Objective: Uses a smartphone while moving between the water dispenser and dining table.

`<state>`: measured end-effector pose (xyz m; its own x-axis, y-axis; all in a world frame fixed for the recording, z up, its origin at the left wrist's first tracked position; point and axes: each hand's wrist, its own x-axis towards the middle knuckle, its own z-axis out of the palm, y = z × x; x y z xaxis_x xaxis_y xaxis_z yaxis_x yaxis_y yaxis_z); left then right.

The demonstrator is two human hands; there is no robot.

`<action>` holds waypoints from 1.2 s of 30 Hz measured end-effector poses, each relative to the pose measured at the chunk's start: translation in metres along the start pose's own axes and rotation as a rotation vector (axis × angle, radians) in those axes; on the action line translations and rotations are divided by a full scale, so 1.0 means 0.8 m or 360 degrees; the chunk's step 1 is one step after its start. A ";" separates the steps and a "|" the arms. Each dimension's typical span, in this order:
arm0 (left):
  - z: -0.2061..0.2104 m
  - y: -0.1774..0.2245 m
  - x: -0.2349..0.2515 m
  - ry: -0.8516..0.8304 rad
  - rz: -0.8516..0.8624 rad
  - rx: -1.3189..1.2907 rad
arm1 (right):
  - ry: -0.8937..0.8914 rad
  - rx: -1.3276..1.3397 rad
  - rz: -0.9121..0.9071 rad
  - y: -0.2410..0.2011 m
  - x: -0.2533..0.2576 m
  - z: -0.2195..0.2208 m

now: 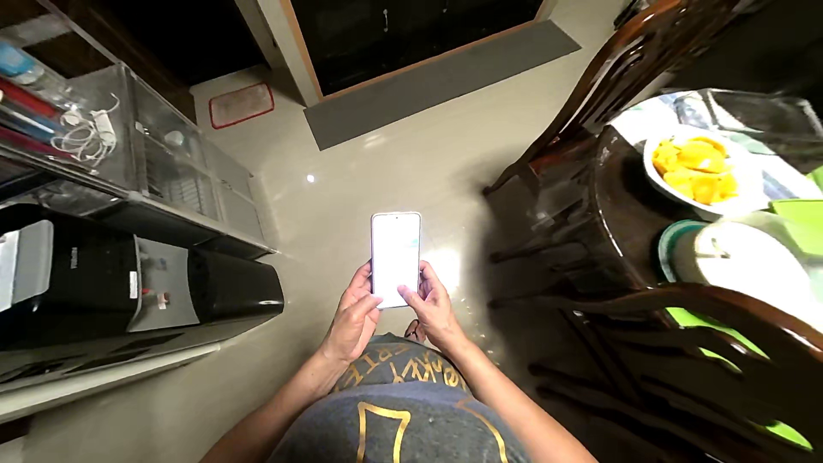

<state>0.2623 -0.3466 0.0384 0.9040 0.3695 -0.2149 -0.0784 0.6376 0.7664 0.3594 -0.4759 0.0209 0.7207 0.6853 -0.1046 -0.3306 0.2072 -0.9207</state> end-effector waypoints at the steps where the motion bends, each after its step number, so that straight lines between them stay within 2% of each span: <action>1: -0.001 0.000 0.000 -0.0002 -0.0003 -0.0007 | -0.0008 0.0016 0.0009 0.000 -0.001 0.000; 15: -0.003 -0.003 -0.010 -0.0040 -0.0029 -0.0039 | 0.0016 0.0251 0.0136 0.007 -0.009 -0.004; 22: 0.002 -0.005 -0.017 -0.0008 0.0008 -0.0023 | -0.0266 0.0400 0.0094 0.008 -0.017 -0.022; 25: 0.006 -0.008 -0.018 -0.0008 0.0002 -0.0016 | -0.0294 0.0383 0.0080 0.007 -0.021 -0.027; 31: 0.015 -0.018 -0.022 -0.0060 0.0009 0.0000 | -0.0265 0.0224 0.0000 0.007 -0.028 -0.036; 36: 0.026 -0.030 -0.025 -0.0140 0.0048 0.0051 | -0.0031 0.0010 -0.0026 -0.004 -0.033 -0.029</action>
<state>0.2547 -0.3834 0.0371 0.9350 0.3264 -0.1383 -0.0942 0.6047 0.7908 0.3557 -0.5106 0.0181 0.7140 0.6953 -0.0823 -0.3230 0.2229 -0.9198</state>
